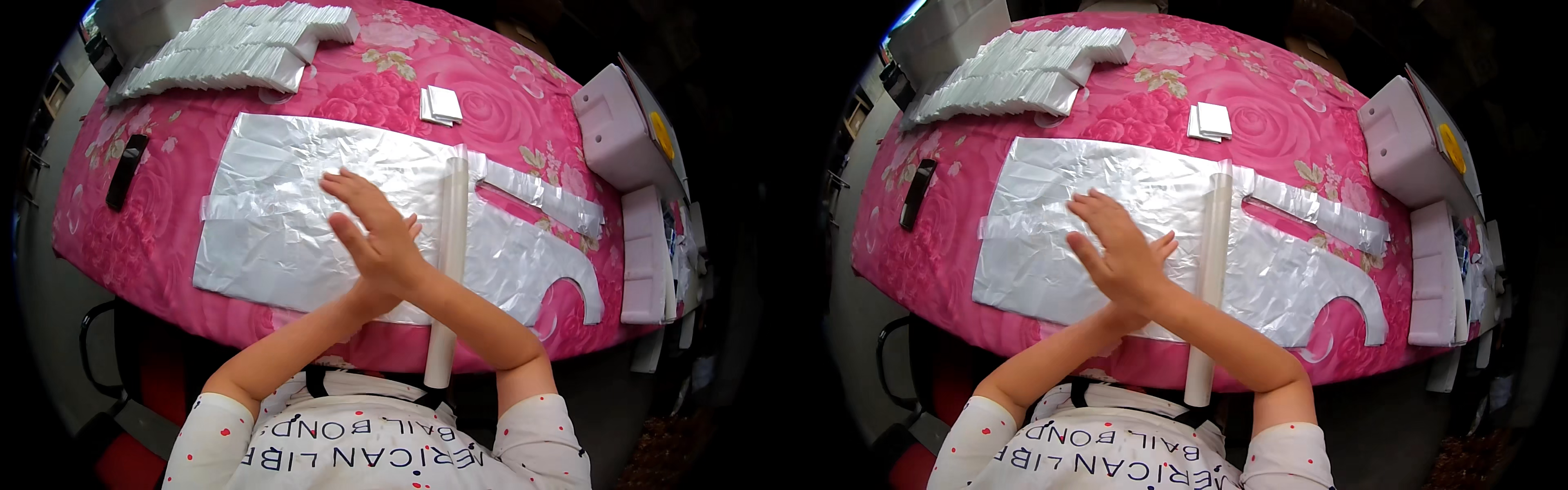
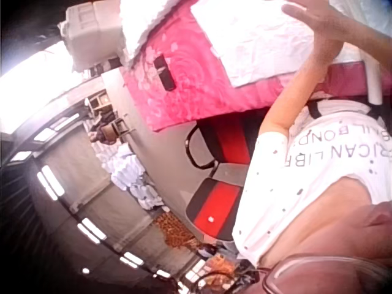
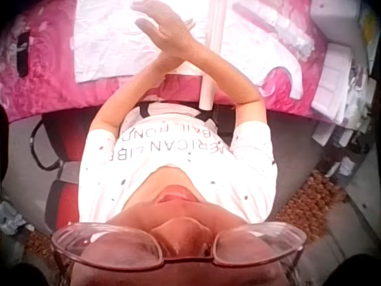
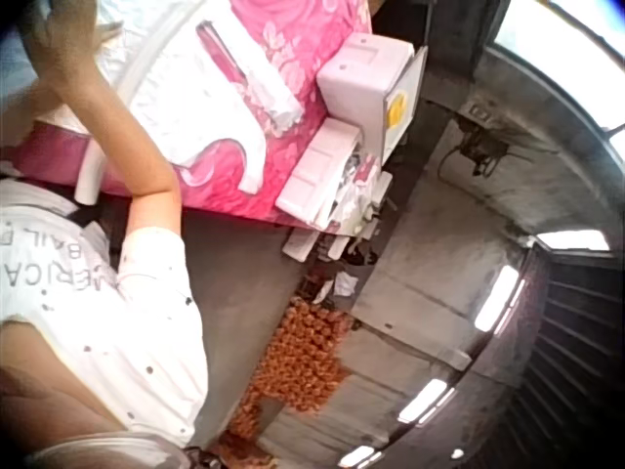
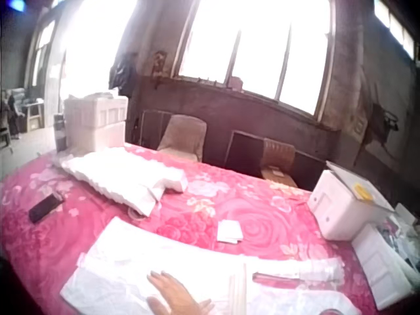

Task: The person wraps small white rectangular items in clear plastic film on a pink floral tablecloth. They unroll the film, place an item on it, fold the film around the item, and stack the wrapped units. The person repeats this process multiple times, creating a growing stack of wrapped items.

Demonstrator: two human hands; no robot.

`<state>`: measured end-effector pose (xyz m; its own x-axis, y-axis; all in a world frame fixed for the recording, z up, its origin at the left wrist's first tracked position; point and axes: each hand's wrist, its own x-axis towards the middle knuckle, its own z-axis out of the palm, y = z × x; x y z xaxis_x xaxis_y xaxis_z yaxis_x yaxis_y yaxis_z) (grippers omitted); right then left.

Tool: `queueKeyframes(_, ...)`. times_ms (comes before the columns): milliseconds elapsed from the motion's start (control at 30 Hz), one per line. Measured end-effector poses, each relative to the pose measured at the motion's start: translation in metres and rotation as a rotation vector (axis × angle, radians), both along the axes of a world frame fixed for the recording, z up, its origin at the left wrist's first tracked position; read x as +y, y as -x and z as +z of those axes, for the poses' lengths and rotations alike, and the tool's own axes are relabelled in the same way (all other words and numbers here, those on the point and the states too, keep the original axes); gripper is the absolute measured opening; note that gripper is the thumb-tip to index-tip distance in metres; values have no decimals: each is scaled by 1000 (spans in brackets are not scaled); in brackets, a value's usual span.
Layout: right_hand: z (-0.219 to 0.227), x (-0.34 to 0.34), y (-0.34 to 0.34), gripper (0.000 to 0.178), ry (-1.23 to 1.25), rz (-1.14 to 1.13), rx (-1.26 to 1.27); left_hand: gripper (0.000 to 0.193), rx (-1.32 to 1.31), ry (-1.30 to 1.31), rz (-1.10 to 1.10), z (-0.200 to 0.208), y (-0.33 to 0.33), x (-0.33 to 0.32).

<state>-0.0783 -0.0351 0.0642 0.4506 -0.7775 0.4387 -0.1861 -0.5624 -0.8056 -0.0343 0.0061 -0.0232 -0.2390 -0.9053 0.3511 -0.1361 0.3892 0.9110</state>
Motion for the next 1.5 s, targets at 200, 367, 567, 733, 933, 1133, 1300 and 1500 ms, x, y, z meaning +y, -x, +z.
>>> queueKeyframes(200, -16, 46, 140, 36, 76, -340, 280, 46, 648, -694, -22, 41, 11, -85)
queueKeyframes(367, -33, 70, 171, 43, 64, -237, 442, 63, 953, -1050, -80, 43, 31, -122)
queueKeyframes(567, -37, 64, 183, 58, 109, -16, 625, 68, 837, -1094, -40, 37, 27, -124)
queueKeyframes(733, -44, 45, 121, 69, 197, 107, 714, 59, 666, -886, 50, 51, -31, -106)
queueKeyframes(933, 0, 68, -34, 57, 107, 721, 150, 60, 473, -741, 198, 63, -166, -58)
queueKeyframes(1133, -6, 26, -48, 50, 200, 542, 199, 60, 332, -694, 380, 59, -271, 43)
queueKeyframes(1300, -62, -7, -74, 58, 537, 442, 506, 53, 74, -629, 455, 52, -280, 115)
queueKeyframes(1500, -68, 2, -161, 54, 427, 360, 533, 62, -800, -308, 544, 54, -229, 134)
